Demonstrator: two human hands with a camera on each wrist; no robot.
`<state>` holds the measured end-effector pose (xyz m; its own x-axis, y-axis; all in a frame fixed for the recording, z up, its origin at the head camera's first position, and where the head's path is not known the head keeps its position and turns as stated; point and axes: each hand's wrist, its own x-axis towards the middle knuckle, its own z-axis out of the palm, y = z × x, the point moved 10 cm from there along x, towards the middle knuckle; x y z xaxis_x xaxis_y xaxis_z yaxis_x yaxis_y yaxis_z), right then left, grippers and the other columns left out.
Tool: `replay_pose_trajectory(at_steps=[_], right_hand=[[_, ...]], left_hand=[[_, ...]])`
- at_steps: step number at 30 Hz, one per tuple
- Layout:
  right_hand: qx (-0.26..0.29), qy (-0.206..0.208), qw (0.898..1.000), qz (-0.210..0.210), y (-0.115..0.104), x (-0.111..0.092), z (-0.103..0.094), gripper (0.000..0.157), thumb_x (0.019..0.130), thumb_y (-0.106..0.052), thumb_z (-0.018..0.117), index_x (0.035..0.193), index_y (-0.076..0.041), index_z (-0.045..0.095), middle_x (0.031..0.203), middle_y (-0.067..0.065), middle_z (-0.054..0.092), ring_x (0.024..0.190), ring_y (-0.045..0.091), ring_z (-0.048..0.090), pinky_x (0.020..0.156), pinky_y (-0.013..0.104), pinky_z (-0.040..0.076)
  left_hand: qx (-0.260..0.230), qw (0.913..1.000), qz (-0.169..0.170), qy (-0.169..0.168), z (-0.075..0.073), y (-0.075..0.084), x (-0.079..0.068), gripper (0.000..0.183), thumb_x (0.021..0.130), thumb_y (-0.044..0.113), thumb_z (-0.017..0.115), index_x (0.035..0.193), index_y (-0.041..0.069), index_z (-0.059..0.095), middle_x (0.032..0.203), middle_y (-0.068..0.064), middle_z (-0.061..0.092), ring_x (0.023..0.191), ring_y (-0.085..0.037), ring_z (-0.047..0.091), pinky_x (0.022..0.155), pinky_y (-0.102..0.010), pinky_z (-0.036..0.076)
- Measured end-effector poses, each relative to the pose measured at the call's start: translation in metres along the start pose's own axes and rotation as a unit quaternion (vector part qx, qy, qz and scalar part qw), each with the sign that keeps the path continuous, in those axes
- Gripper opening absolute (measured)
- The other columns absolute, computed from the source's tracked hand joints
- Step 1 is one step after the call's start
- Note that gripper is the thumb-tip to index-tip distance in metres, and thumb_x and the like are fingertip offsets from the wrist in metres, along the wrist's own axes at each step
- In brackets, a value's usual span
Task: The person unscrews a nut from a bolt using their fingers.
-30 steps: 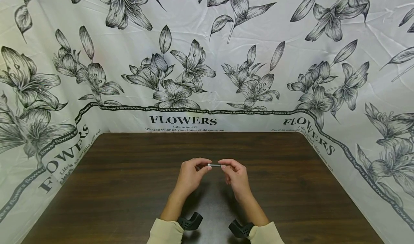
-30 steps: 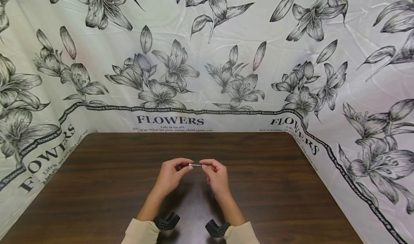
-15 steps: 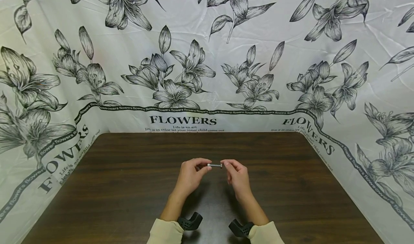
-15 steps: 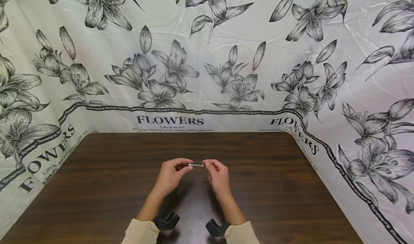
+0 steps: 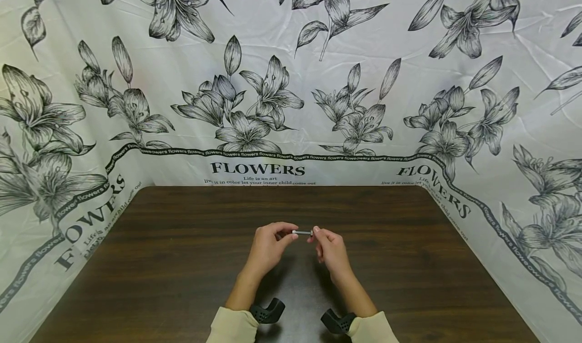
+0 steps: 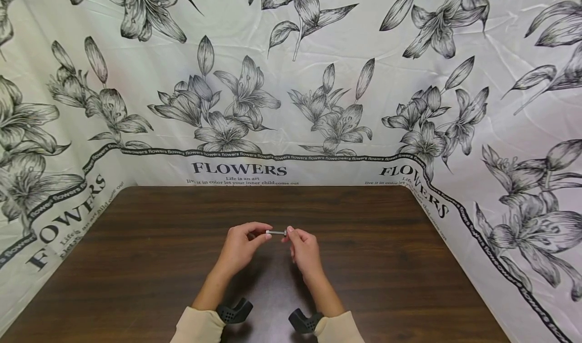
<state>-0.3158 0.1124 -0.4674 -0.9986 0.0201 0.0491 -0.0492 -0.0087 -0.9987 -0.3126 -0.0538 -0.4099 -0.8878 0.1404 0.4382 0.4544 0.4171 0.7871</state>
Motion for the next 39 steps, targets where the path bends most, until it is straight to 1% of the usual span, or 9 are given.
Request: replay_pose_trajectory(at_steps=[4,12,18,21,26,29,30,34,39], right_hand=[[0.004,-0.003,1.0,0.003,0.0,0.0,0.001,0.043,0.1,-0.031,0.056,0.081,0.006,0.065,0.051,-0.002,0.042,0.042,0.008,0.036,0.043,0.023,0.034],[0.015,-0.007,1.0,-0.001,-0.001,0.0,0.0,0.046,0.098,-0.029,0.058,0.087,0.015,0.061,0.052,-0.001,0.04,0.042,0.009,0.034,0.043,0.023,0.031],[0.019,-0.008,1.0,0.002,-0.002,0.0,0.0,0.044,0.098,-0.026,0.059,0.091,0.017,0.06,0.052,0.0,0.04,0.042,0.01,0.033,0.043,0.023,0.031],[0.023,-0.009,1.0,0.006,-0.003,-0.001,0.0,0.038,0.098,-0.023,0.06,0.088,0.013,0.062,0.052,0.0,0.04,0.042,0.01,0.033,0.044,0.024,0.032],[0.031,-0.02,0.999,0.01,-0.006,-0.001,0.0,0.025,0.099,-0.016,0.058,0.083,0.002,0.065,0.053,0.002,0.04,0.043,0.012,0.035,0.045,0.026,0.033],[0.031,-0.026,0.999,0.004,-0.02,-0.008,0.003,0.02,0.098,-0.01,0.057,0.083,0.0,0.065,0.053,0.002,0.04,0.043,0.011,0.035,0.045,0.026,0.034],[0.033,-0.025,0.999,0.003,-0.021,-0.008,0.003,0.019,0.098,-0.01,0.057,0.084,-0.001,0.065,0.053,0.002,0.04,0.043,0.011,0.035,0.046,0.026,0.034],[0.039,-0.026,0.999,-0.003,-0.033,-0.013,0.005,0.015,0.097,-0.007,0.057,0.089,0.001,0.067,0.054,0.002,0.041,0.044,0.01,0.036,0.046,0.025,0.034],[0.042,-0.041,0.998,-0.009,-0.038,-0.016,0.008,0.02,0.097,-0.005,0.057,0.102,0.013,0.063,0.055,0.0,0.041,0.045,0.009,0.036,0.047,0.024,0.034]], left_hand=[[-0.001,1.0,0.001,-0.003,0.001,0.0,0.0,0.012,0.084,0.01,0.077,0.094,0.015,0.076,0.077,0.01,0.064,0.065,-0.007,0.057,0.06,-0.026,0.048],[0.011,0.9999,0.004,-0.011,0.002,0.001,0.0,0.013,0.083,0.01,0.077,0.095,0.016,0.076,0.078,0.011,0.065,0.067,-0.008,0.058,0.061,-0.027,0.049],[0.013,0.9998,-0.002,-0.017,0.003,0.0,-0.001,0.013,0.084,0.012,0.077,0.096,0.016,0.076,0.078,0.011,0.064,0.067,-0.009,0.058,0.061,-0.027,0.049],[0.012,0.9998,-0.001,-0.014,0.002,0.0,-0.001,0.013,0.083,0.01,0.077,0.095,0.015,0.076,0.078,0.011,0.064,0.067,-0.008,0.058,0.061,-0.027,0.049],[0.014,0.9998,-0.001,-0.011,0.002,0.0,0.0,0.013,0.083,0.01,0.078,0.096,0.013,0.076,0.078,0.011,0.064,0.066,-0.008,0.058,0.06,-0.026,0.049],[0.015,0.9998,-0.001,-0.01,0.001,0.0,0.0,0.014,0.083,0.01,0.077,0.097,0.01,0.076,0.078,0.01,0.064,0.066,-0.008,0.058,0.06,-0.026,0.049],[0.015,0.9998,-0.001,-0.01,0.001,0.0,0.0,0.014,0.083,0.01,0.077,0.097,0.009,0.076,0.078,0.009,0.064,0.067,-0.009,0.058,0.061,-0.026,0.049],[0.014,0.9999,0.0,-0.005,0.0,0.0,0.0,0.014,0.082,0.009,0.078,0.097,0.009,0.076,0.078,0.009,0.063,0.067,-0.009,0.058,0.061,-0.026,0.049],[0.013,0.9999,0.003,-0.003,-0.001,-0.001,0.0,0.014,0.082,0.01,0.078,0.096,0.01,0.076,0.077,0.009,0.063,0.066,-0.008,0.058,0.06,-0.026,0.048]])
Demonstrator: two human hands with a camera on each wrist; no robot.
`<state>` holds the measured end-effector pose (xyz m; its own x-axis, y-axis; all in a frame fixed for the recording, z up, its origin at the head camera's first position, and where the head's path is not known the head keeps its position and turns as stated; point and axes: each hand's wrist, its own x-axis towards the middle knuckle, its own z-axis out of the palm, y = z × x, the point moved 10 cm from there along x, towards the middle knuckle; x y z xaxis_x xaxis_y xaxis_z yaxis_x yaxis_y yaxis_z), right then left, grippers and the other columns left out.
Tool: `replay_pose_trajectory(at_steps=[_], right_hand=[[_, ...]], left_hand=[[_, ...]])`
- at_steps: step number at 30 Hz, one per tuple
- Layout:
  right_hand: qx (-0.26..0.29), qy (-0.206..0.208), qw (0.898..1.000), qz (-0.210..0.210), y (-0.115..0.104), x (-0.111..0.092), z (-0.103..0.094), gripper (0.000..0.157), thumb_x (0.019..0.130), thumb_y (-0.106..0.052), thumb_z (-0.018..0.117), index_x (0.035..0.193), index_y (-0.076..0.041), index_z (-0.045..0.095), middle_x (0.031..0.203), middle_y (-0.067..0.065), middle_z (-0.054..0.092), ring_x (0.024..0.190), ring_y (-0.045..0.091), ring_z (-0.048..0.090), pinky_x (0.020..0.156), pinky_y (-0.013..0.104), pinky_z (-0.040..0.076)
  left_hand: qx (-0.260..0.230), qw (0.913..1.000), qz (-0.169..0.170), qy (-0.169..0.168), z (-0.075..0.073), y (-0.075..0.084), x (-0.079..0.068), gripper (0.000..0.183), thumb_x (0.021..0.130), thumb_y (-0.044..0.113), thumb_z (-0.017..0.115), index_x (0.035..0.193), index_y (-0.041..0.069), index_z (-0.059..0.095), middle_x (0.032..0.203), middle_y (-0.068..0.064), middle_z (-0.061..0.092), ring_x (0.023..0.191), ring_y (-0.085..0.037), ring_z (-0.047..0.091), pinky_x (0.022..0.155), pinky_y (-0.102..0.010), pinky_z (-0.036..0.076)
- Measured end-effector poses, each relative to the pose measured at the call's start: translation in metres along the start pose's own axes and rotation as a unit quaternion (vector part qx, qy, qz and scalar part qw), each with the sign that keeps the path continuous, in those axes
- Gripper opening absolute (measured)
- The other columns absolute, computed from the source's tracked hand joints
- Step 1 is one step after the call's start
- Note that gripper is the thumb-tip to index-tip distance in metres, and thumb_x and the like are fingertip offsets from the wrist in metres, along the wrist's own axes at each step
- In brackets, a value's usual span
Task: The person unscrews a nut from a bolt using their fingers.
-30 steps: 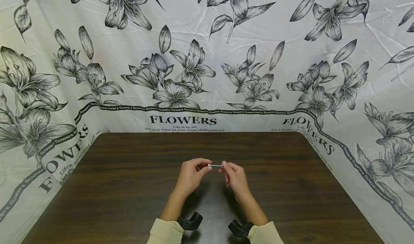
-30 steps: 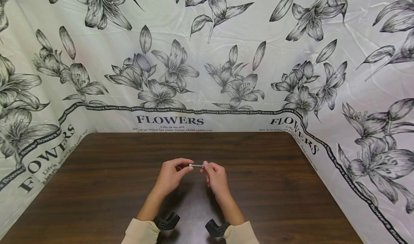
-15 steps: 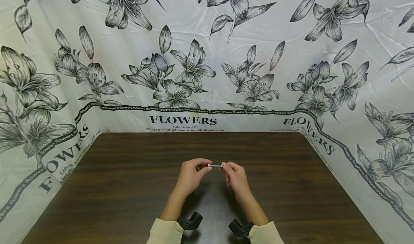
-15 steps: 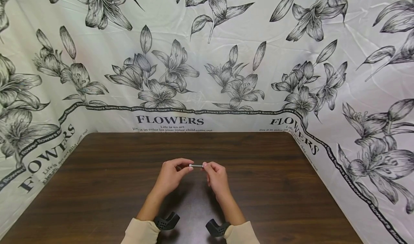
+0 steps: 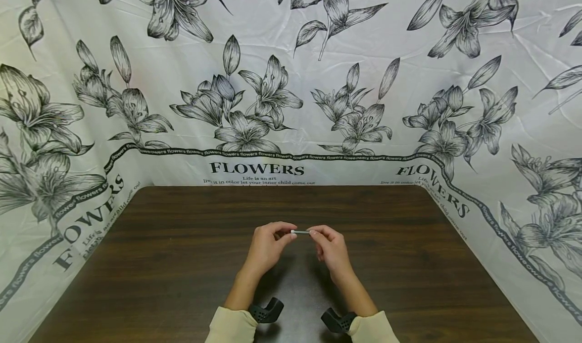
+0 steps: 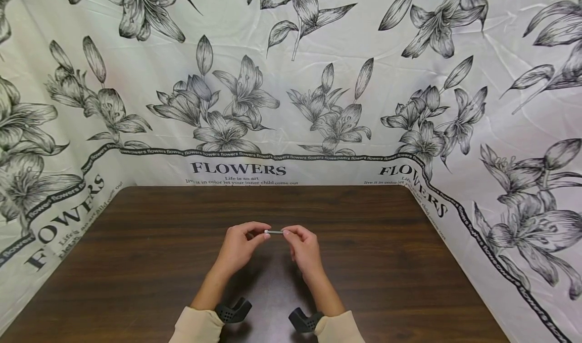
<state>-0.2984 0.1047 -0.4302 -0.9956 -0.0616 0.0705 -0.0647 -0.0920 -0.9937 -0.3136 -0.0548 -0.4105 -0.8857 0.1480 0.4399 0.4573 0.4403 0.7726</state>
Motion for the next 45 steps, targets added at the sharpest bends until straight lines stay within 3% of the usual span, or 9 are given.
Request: replay_pose_trajectory(at_steps=[23,33,45], right_hand=[[0.024,-0.024,0.999,-0.038,-0.005,0.0,0.003,0.023,0.094,0.008,0.054,0.114,0.018,0.056,0.056,0.001,0.04,0.046,0.008,0.035,0.047,0.021,0.031],[0.01,-0.02,0.998,-0.056,-0.01,-0.001,0.005,0.02,0.092,0.01,0.055,0.11,0.016,0.06,0.057,0.001,0.04,0.045,0.006,0.036,0.048,0.025,0.031],[-0.004,-0.011,0.998,-0.069,-0.012,-0.001,0.004,0.015,0.09,0.01,0.058,0.104,0.014,0.064,0.057,0.001,0.041,0.046,0.008,0.039,0.047,0.021,0.034]], left_hand=[[0.0,0.9999,-0.012,-0.005,-0.002,0.0,0.0,0.014,0.084,0.012,0.077,0.097,0.011,0.076,0.078,0.011,0.064,0.067,-0.009,0.058,0.061,-0.027,0.049],[-0.002,1.0,-0.007,-0.003,-0.001,0.0,0.0,0.014,0.084,0.013,0.077,0.098,0.009,0.076,0.078,0.01,0.065,0.066,-0.009,0.058,0.06,-0.027,0.048],[-0.003,0.9999,-0.01,-0.003,-0.001,-0.001,0.0,0.014,0.084,0.012,0.077,0.098,0.008,0.076,0.077,0.011,0.064,0.065,-0.008,0.058,0.059,-0.027,0.048]])
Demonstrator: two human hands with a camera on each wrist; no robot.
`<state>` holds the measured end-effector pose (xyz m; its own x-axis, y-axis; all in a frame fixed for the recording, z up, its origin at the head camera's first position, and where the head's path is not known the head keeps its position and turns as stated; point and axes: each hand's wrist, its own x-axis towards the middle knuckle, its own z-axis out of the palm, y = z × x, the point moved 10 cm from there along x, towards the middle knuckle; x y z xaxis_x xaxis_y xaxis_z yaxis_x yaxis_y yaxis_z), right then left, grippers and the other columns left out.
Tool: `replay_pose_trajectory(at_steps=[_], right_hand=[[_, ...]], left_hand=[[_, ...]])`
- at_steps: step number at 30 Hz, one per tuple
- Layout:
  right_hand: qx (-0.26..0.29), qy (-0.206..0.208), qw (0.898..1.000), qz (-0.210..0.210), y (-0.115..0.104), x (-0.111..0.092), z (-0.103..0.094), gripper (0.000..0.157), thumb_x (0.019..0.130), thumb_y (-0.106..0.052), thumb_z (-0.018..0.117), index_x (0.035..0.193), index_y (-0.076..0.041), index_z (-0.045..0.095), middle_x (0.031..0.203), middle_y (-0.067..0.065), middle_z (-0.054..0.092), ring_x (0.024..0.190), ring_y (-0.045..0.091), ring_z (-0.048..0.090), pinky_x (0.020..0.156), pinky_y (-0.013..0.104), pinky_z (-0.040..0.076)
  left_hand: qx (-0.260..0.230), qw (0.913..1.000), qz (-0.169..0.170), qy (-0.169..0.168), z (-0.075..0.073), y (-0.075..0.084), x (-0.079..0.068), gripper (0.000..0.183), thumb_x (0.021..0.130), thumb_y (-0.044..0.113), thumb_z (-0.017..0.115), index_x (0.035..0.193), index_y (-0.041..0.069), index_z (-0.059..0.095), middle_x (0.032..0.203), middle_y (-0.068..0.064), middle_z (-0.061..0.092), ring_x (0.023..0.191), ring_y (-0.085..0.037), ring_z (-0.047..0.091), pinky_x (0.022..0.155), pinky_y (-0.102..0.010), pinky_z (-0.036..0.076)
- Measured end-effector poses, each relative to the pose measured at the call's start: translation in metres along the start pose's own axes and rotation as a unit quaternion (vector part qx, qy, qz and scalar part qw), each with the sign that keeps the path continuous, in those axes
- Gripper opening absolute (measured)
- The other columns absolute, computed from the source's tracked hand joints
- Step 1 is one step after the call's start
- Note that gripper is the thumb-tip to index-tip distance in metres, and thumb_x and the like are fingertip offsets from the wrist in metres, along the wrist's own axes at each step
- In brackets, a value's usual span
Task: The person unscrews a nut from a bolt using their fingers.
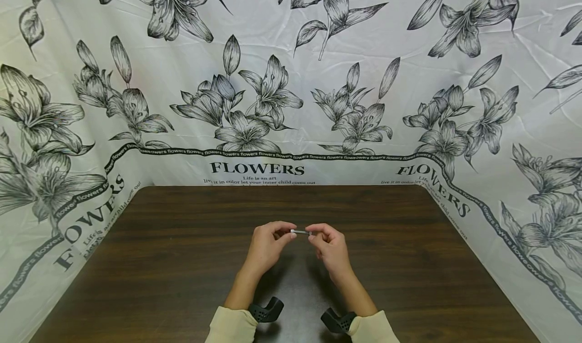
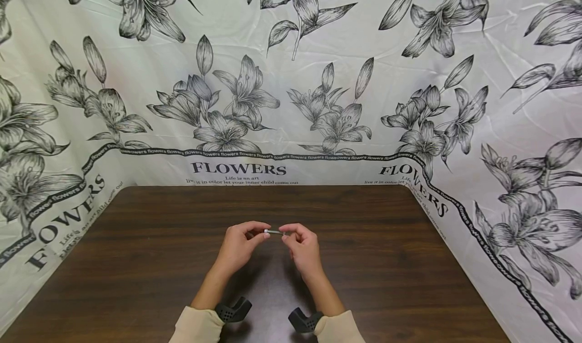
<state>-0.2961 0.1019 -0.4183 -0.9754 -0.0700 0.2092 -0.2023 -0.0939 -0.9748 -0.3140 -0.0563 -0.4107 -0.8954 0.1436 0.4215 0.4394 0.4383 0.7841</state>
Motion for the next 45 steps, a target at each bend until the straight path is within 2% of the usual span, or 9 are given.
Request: replay_pose_trajectory(at_steps=[10,17,20,25,30,37,40,45], right_hand=[[-0.003,-0.002,1.0,-0.017,-0.004,-0.001,-0.001,0.019,0.09,0.012,0.056,0.108,0.016,0.061,0.057,0.0,0.041,0.047,0.006,0.039,0.048,0.02,0.035],[0.01,0.015,1.0,0.001,0.028,0.007,-0.011,0.022,0.095,0.003,0.056,0.115,0.011,0.061,0.058,0.001,0.04,0.047,0.009,0.037,0.047,0.021,0.034],[0.008,0.029,1.0,0.004,0.033,0.008,-0.014,0.022,0.097,-0.007,0.058,0.111,0.01,0.063,0.059,0.002,0.041,0.047,0.009,0.037,0.047,0.022,0.033],[-0.011,0.056,0.998,0.026,0.04,0.009,-0.017,0.027,0.097,-0.018,0.061,0.094,0.009,0.065,0.052,0.0,0.04,0.043,0.009,0.036,0.044,0.023,0.033],[-0.051,0.056,0.995,0.064,0.047,0.007,-0.017,0.034,0.097,-0.028,0.059,0.078,-0.001,0.066,0.048,-0.005,0.037,0.041,0.008,0.033,0.044,0.024,0.034],[-0.047,0.042,0.995,0.083,0.05,0.006,-0.015,0.04,0.098,-0.032,0.058,0.078,0.001,0.065,0.046,-0.005,0.035,0.04,0.009,0.029,0.044,0.023,0.034],[-0.043,0.04,0.994,0.088,0.051,0.007,-0.015,0.036,0.098,-0.03,0.059,0.078,-0.001,0.065,0.046,-0.004,0.036,0.04,0.009,0.029,0.045,0.023,0.034],[-0.026,0.026,0.994,0.099,0.05,0.007,-0.013,0.029,0.1,-0.022,0.057,0.079,-0.004,0.067,0.048,-0.003,0.036,0.04,0.008,0.03,0.046,0.023,0.034]], left_hand=[[-0.006,0.9999,0.006,0.01,-0.001,0.0,0.0,0.014,0.083,0.009,0.077,0.095,0.016,0.076,0.076,0.012,0.064,0.068,-0.008,0.059,0.061,-0.027,0.049],[-0.009,0.9999,0.009,0.011,-0.001,0.002,0.0,0.014,0.082,0.007,0.077,0.095,0.013,0.076,0.076,0.011,0.063,0.068,-0.008,0.058,0.061,-0.027,0.049],[-0.008,0.9999,0.006,0.011,-0.001,0.002,0.0,0.015,0.082,0.007,0.077,0.095,0.015,0.076,0.076,0.011,0.063,0.067,-0.008,0.058,0.06,-0.027,0.049],[-0.008,0.9998,0.007,0.014,-0.001,0.002,0.0,0.015,0.082,0.006,0.078,0.095,0.014,0.076,0.077,0.01,0.064,0.067,-0.008,0.059,0.061,-0.027,0.049],[-0.006,0.9999,0.004,0.009,0.0,0.002,0.0,0.015,0.082,0.008,0.078,0.095,0.015,0.076,0.077,0.01,0.064,0.067,-0.007,0.059,0.061,-0.027,0.05],[-0.005,1.0,0.005,0.005,0.001,0.002,0.0,0.014,0.082,0.007,0.078,0.096,0.011,0.076,0.077,0.009,0.064,0.067,-0.008,0.059,0.061,-0.027,0.049],[-0.008,0.9999,0.007,0.005,0.001,0.003,0.0,0.014,0.082,0.007,0.078,0.096,0.01,0.076,0.077,0.009,0.064,0.067,-0.008,0.059,0.061,-0.027,0.049],[-0.008,0.9999,0.011,0.008,0.0,0.003,0.0,0.015,0.082,0.008,0.078,0.095,0.014,0.076,0.077,0.011,0.064,0.066,-0.007,0.058,0.06,-0.027,0.049]])
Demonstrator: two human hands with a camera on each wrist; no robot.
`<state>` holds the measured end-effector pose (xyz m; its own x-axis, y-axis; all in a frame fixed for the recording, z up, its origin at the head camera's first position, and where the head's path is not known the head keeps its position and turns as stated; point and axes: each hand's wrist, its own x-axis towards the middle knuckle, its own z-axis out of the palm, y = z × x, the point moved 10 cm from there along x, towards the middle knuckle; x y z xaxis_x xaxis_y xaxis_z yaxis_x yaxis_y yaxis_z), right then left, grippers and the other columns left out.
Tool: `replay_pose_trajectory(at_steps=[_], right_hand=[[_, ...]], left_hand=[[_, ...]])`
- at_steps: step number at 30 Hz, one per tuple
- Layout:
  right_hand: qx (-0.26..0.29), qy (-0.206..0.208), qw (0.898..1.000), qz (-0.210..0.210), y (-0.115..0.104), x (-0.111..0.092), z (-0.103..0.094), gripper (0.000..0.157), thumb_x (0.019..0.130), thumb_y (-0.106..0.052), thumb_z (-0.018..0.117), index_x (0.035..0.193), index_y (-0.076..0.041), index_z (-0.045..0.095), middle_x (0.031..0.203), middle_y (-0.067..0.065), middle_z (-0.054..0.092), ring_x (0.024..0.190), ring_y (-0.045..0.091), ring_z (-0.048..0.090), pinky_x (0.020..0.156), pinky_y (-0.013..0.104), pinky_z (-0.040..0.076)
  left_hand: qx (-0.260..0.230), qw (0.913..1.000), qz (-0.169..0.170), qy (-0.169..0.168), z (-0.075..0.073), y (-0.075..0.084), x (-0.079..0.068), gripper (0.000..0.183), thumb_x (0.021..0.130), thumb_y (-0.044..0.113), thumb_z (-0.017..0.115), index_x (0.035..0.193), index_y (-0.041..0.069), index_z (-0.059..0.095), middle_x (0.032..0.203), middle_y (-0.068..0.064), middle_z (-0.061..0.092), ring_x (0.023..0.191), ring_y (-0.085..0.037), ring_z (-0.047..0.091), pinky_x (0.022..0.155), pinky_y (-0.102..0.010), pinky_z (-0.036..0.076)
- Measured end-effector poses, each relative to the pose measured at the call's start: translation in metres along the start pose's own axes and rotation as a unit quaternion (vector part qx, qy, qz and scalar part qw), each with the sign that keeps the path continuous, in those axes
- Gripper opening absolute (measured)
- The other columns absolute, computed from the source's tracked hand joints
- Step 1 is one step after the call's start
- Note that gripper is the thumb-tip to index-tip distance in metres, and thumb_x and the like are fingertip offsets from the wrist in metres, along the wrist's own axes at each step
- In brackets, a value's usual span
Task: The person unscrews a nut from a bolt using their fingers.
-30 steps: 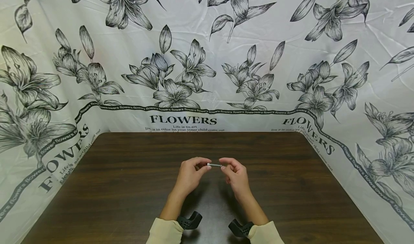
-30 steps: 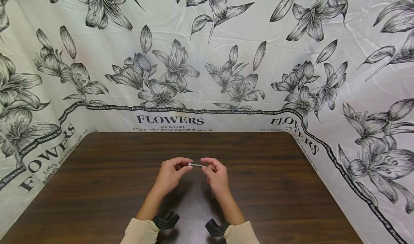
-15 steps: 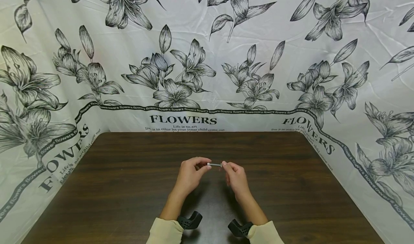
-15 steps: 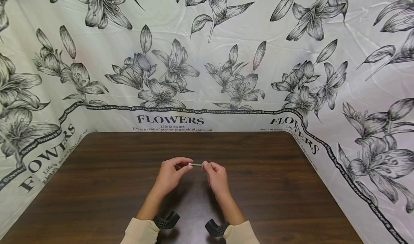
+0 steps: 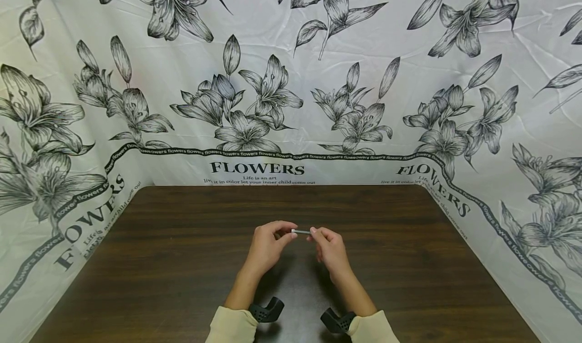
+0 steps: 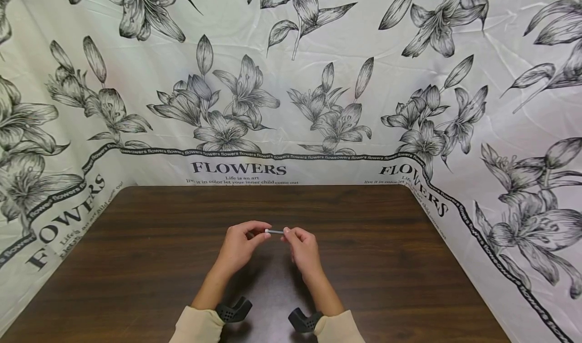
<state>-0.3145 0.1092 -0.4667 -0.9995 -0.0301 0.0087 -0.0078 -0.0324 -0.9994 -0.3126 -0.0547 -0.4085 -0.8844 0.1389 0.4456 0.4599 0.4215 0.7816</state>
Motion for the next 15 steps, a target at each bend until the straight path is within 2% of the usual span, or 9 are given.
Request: replay_pose_trajectory(at_steps=[9,15], right_hand=[[0.017,-0.013,1.0,-0.02,-0.033,-0.015,0.008,0.02,0.098,-0.009,0.057,0.084,0.0,0.067,0.051,-0.002,0.039,0.042,0.007,0.034,0.046,0.022,0.034],[0.038,-0.014,0.999,-0.036,-0.033,-0.014,0.008,0.015,0.097,-0.006,0.057,0.087,0.001,0.066,0.052,-0.001,0.04,0.042,0.006,0.034,0.045,0.022,0.033]], left_hand=[[-0.012,0.9999,0.001,0.003,-0.001,-0.003,0.0,0.014,0.083,0.009,0.077,0.095,0.016,0.075,0.078,0.01,0.064,0.069,-0.015,0.061,0.061,-0.027,0.05],[-0.017,0.9998,0.002,0.006,-0.001,-0.003,0.0,0.014,0.083,0.008,0.077,0.094,0.016,0.075,0.077,0.01,0.064,0.069,-0.014,0.061,0.062,-0.027,0.05]])
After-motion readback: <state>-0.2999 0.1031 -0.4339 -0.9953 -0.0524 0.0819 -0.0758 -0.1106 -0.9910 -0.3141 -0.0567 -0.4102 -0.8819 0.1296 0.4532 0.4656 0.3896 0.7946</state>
